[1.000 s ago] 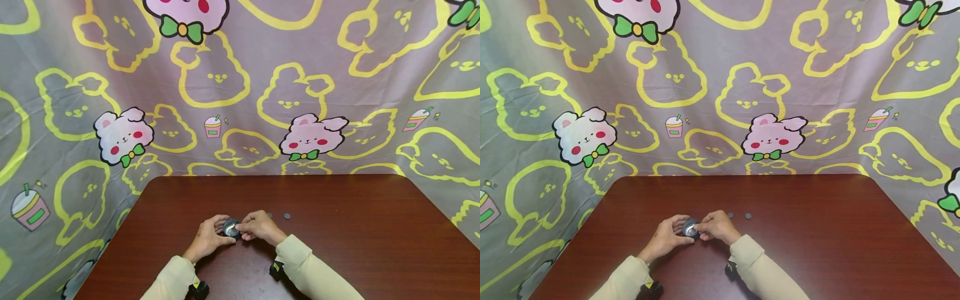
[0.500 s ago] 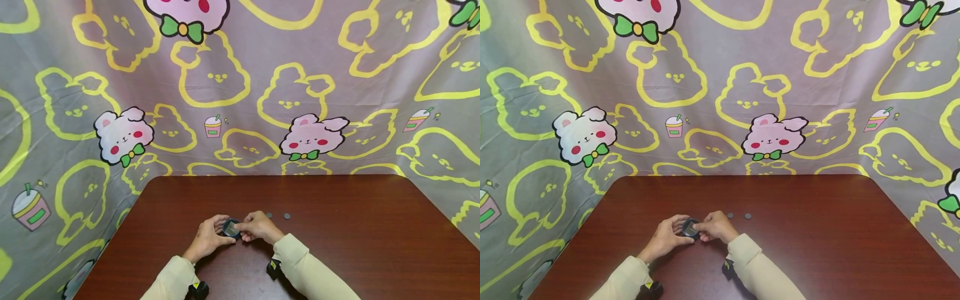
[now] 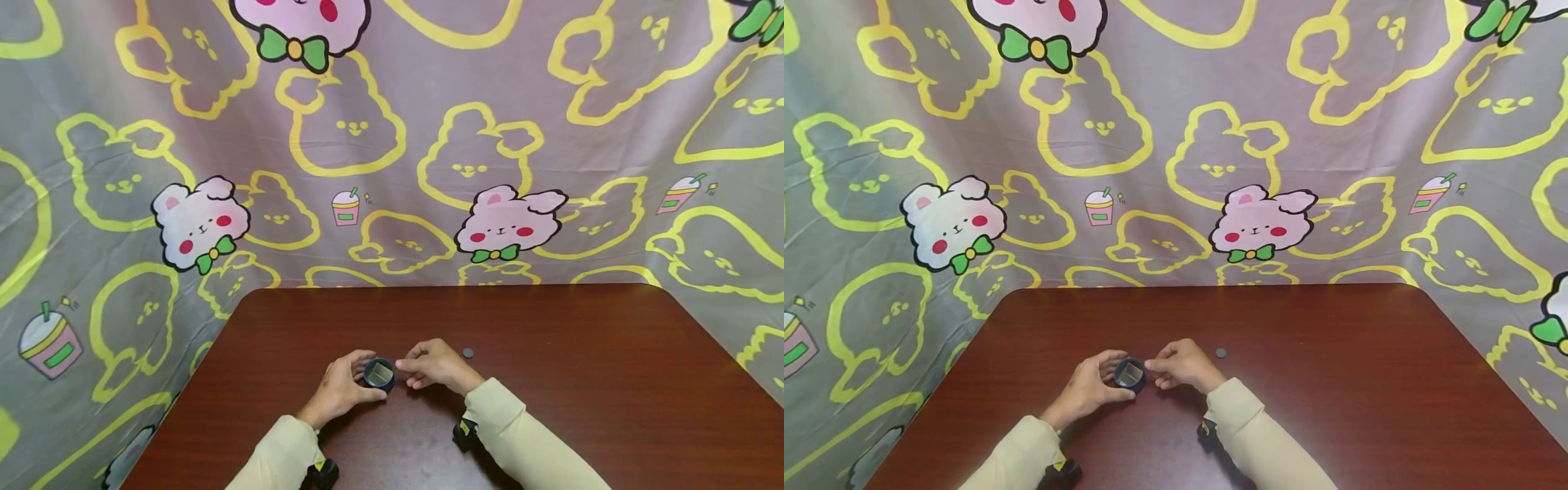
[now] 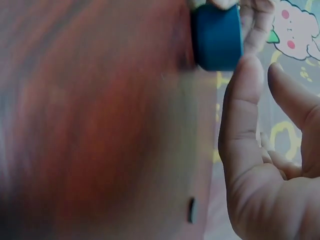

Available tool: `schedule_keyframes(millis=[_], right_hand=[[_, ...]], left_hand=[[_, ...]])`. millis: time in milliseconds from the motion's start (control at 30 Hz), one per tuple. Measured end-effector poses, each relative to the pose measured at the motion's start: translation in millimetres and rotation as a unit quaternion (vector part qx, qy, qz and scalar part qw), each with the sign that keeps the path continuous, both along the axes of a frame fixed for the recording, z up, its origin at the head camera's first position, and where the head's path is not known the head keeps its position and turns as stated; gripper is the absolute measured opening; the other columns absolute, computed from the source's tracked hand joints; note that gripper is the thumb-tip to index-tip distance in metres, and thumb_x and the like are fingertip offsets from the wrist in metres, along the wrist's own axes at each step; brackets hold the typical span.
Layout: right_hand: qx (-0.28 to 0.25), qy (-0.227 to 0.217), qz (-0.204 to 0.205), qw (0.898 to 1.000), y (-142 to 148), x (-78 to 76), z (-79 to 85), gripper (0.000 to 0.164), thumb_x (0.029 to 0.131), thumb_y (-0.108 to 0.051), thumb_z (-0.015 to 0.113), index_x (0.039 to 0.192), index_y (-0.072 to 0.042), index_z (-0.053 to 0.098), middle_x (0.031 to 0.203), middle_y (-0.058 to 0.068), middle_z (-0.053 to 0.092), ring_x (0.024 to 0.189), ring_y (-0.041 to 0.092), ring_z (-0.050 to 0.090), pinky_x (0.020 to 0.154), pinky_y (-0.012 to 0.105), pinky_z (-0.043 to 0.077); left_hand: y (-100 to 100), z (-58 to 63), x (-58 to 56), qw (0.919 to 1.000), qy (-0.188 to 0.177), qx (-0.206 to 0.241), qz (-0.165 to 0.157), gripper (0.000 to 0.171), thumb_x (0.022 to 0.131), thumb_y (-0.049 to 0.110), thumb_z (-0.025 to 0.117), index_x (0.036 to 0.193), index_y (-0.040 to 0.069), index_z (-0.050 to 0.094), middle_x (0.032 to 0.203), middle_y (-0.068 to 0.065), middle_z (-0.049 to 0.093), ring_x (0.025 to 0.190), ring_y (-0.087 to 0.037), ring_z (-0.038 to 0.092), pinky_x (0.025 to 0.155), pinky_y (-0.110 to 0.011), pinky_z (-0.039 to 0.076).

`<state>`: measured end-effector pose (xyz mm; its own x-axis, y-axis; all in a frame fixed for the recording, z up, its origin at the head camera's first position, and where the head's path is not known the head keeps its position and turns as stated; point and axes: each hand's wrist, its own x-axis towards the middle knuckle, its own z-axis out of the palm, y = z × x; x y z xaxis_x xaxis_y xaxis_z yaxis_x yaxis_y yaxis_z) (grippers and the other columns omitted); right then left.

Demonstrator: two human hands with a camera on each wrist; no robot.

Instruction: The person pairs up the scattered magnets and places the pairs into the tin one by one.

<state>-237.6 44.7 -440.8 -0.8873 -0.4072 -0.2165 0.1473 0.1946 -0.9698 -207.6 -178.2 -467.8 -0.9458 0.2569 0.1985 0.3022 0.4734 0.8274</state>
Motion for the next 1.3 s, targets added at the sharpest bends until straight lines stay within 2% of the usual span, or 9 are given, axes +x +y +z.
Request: schedule_keyframes(millis=[167,300,400,533,667,833,1000,1300], right_hand=[[0.01,0.023,0.003,1.0,18,-4.4,4.5,0.022,0.091,-0.008,0.074,0.102,0.01,0.067,0.079,0.016,0.07,0.063,0.016,0.067,0.063,0.034,0.06],[0.045,0.06,0.018,0.997,33,-6.6,7.5,0.03,0.09,-0.01,0.074,0.111,0.011,0.067,0.087,0.017,0.073,0.073,0.021,0.07,0.067,0.039,0.06],[0.068,0.079,0.035,0.994,44,-7.9,8.6,0.036,0.089,-0.011,0.076,0.115,0.011,0.066,0.092,0.015,0.074,0.08,0.024,0.072,0.068,0.039,0.06],[0.068,0.096,0.046,0.992,59,-10.5,8.5,0.034,0.087,-0.004,0.076,0.114,0.013,0.066,0.092,0.014,0.073,0.083,0.026,0.072,0.069,0.04,0.06],[0.064,0.11,0.041,0.991,72,-13.9,9.0,0.032,0.085,0.003,0.075,0.112,0.015,0.064,0.093,0.015,0.072,0.082,0.026,0.071,0.07,0.042,0.061],[0.095,0.121,0.02,0.988,84,-15.9,13.2,0.031,0.085,0.004,0.075,0.112,0.014,0.065,0.095,0.017,0.072,0.083,0.024,0.071,0.069,0.04,0.06],[0.117,0.139,0.005,0.983,92,-19.8,10.0,0.03,0.084,0.004,0.075,0.112,0.012,0.066,0.098,0.019,0.073,0.083,0.022,0.071,0.067,0.037,0.059],[0.168,0.196,-0.018,0.966,103,-23.5,1.1,0.028,0.082,0.001,0.078,0.108,0.008,0.069,0.098,0.015,0.073,0.072,0.016,0.065,0.062,0.03,0.055]], left_hand=[[4,9.3,-6.4,0.9992,-0.009,-0.038,-0.009,0.075,0.07,0.02,0.093,0.132,-0.004,0.058,0.127,-0.018,0.065,0.116,-0.035,0.062,0.096,-0.047,0.051],[10,17.4,-12.3,0.998,-0.014,-0.057,-0.023,0.071,0.074,0.024,0.091,0.132,0.0,0.06,0.128,-0.012,0.065,0.118,-0.034,0.061,0.096,-0.049,0.05],[16,21.6,-16.9,0.9971,-0.014,-0.063,-0.042,0.067,0.075,0.025,0.09,0.13,0.0,0.061,0.125,-0.012,0.067,0.114,-0.032,0.063,0.093,-0.047,0.053],[25,25.9,-23.5,0.9955,-0.019,-0.066,-0.065,0.061,0.078,0.024,0.088,0.128,0.0,0.063,0.121,-0.013,0.068,0.109,-0.029,0.066,0.089,-0.044,0.055],[35,30.8,-31.8,0.9945,-0.009,-0.073,-0.074,0.057,0.078,0.022,0.088,0.126,0.001,0.065,0.118,-0.011,0.07,0.106,-0.027,0.067,0.088,-0.043,0.055],[51,37.3,-41.4,0.9932,-0.009,-0.075,-0.088,0.053,0.078,0.017,0.088,0.123,0.0,0.066,0.117,-0.012,0.07,0.107,-0.028,0.066,0.09,-0.045,0.054],[65,37.5,-48.6,0.9919,-0.021,-0.083,-0.094,0.05,0.079,0.015,0.086,0.123,0.001,0.067,0.117,-0.009,0.07,0.108,-0.026,0.065,0.09,-0.043,0.054],[85,30.9,-60.9,0.9906,-0.011,-0.105,-0.086,0.048,0.077,0.011,0.088,0.118,-0.001,0.068,0.109,-0.007,0.072,0.1,-0.021,0.068,0.087,-0.035,0.055]])
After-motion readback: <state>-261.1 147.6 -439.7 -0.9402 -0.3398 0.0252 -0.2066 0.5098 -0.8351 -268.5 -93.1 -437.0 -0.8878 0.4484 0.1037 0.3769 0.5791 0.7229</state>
